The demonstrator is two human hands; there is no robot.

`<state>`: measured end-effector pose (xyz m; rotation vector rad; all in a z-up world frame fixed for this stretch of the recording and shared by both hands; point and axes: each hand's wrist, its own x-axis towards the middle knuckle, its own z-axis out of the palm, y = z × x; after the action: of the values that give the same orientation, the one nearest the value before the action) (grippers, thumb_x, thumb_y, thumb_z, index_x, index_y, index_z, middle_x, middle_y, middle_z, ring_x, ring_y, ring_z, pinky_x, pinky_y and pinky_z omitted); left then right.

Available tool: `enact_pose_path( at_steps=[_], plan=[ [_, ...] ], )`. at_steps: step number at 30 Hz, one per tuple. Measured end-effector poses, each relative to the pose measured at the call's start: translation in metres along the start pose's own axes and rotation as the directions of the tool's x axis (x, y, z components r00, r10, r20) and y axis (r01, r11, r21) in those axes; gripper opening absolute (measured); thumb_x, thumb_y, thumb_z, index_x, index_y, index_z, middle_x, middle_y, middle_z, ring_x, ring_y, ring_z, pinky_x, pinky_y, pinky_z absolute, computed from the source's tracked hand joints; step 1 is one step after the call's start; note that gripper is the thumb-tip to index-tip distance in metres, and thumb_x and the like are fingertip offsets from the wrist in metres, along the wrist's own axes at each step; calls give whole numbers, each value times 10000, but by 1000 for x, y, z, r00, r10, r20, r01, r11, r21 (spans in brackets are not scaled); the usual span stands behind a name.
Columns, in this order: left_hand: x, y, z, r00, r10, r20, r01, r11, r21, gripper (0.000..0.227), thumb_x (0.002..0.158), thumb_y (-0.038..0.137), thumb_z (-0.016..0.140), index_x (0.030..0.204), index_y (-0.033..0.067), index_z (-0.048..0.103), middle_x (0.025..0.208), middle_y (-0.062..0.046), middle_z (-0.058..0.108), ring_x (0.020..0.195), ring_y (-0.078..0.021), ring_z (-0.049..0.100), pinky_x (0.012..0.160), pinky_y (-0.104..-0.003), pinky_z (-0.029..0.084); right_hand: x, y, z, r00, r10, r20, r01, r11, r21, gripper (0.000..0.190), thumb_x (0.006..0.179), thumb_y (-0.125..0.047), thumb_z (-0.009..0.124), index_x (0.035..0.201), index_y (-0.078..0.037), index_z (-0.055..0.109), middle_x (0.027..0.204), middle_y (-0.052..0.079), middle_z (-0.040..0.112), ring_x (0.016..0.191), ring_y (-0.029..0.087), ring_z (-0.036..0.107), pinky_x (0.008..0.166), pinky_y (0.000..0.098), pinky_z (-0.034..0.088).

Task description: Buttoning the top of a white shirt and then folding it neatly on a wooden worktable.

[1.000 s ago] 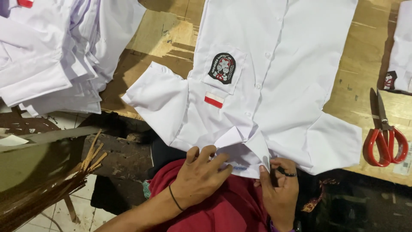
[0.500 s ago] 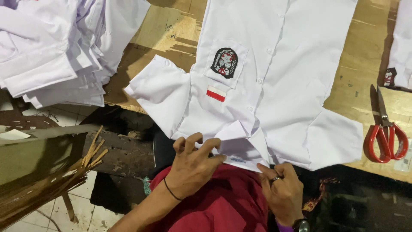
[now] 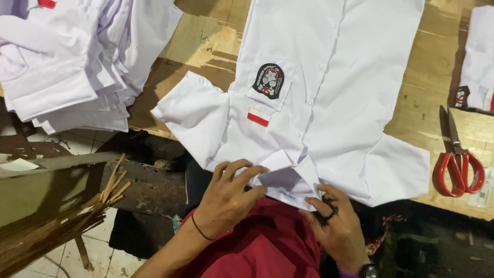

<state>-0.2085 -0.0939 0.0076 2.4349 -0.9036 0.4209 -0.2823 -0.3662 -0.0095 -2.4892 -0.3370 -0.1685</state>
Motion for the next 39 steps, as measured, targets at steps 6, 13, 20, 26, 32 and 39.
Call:
enact_pose_path(
  at_steps=[6, 13, 20, 26, 32, 39],
  plan=[
    [-19, -36, -4, 993, -117, 17, 119, 984, -130, 324, 947, 335, 740, 1220, 187, 647, 1293, -90, 644, 1210, -318, 580, 972, -476, 419, -17, 35, -22, 971, 146, -187, -163, 984, -75, 402, 975, -206, 688, 1309, 11, 635, 1303, 227, 635, 1232, 352, 622, 1065, 458, 548],
    [-9, -112, -44, 757, -647, -96, 642, 763, -79, 485, 1077, 328, 551, 1383, -48, 540, 1362, -291, 522, 1289, -442, 473, 1043, -562, 416, -19, 112, -63, 745, 466, -477, -598, 784, -167, 409, 1243, -213, 688, 1383, 170, 660, 1266, 338, 585, 1036, 412, 622, 662, 462, 556],
    [40, -154, -58, 574, -814, 93, 801, 581, 145, 637, 1014, 635, 400, 1323, 135, 647, 1300, -144, 634, 1169, -450, 494, 882, -619, 380, 20, 154, -78, 637, 713, -293, -770, 603, -210, 538, 1137, -306, 751, 1397, 156, 663, 1240, 332, 679, 1053, 464, 648, 857, 572, 520],
    [85, -162, -74, 506, -796, 333, 844, 537, 2, 431, 1006, 450, 657, 752, 127, 525, 697, 7, 480, 672, -174, 433, 614, -370, 303, 14, 191, -97, 573, 767, -289, -819, 548, -170, 396, 1114, -356, 806, 1219, 4, 678, 1145, 199, 704, 979, 392, 663, 806, 555, 490],
    [97, -186, -70, 458, -702, 545, 883, 428, -191, 311, 1064, 384, 552, 858, 165, 637, 886, 41, 577, 872, -125, 532, 804, -281, 373, -4, 259, -104, 585, 791, -177, -744, 611, 271, 310, 1210, -269, 653, 1273, 8, 529, 1188, 192, 569, 996, 319, 593, 639, 495, 498],
    [107, -176, -77, 465, -732, 498, 883, 340, -323, 198, 1061, 279, 544, 1151, 141, 655, 1000, -3, 613, 822, -139, 574, 584, -298, 502, -12, 289, -114, 685, 727, -42, -627, 618, 474, 246, 1190, -149, 568, 1370, -89, 412, 1317, 112, 516, 1083, 235, 559, 863, 396, 474]
  ],
)
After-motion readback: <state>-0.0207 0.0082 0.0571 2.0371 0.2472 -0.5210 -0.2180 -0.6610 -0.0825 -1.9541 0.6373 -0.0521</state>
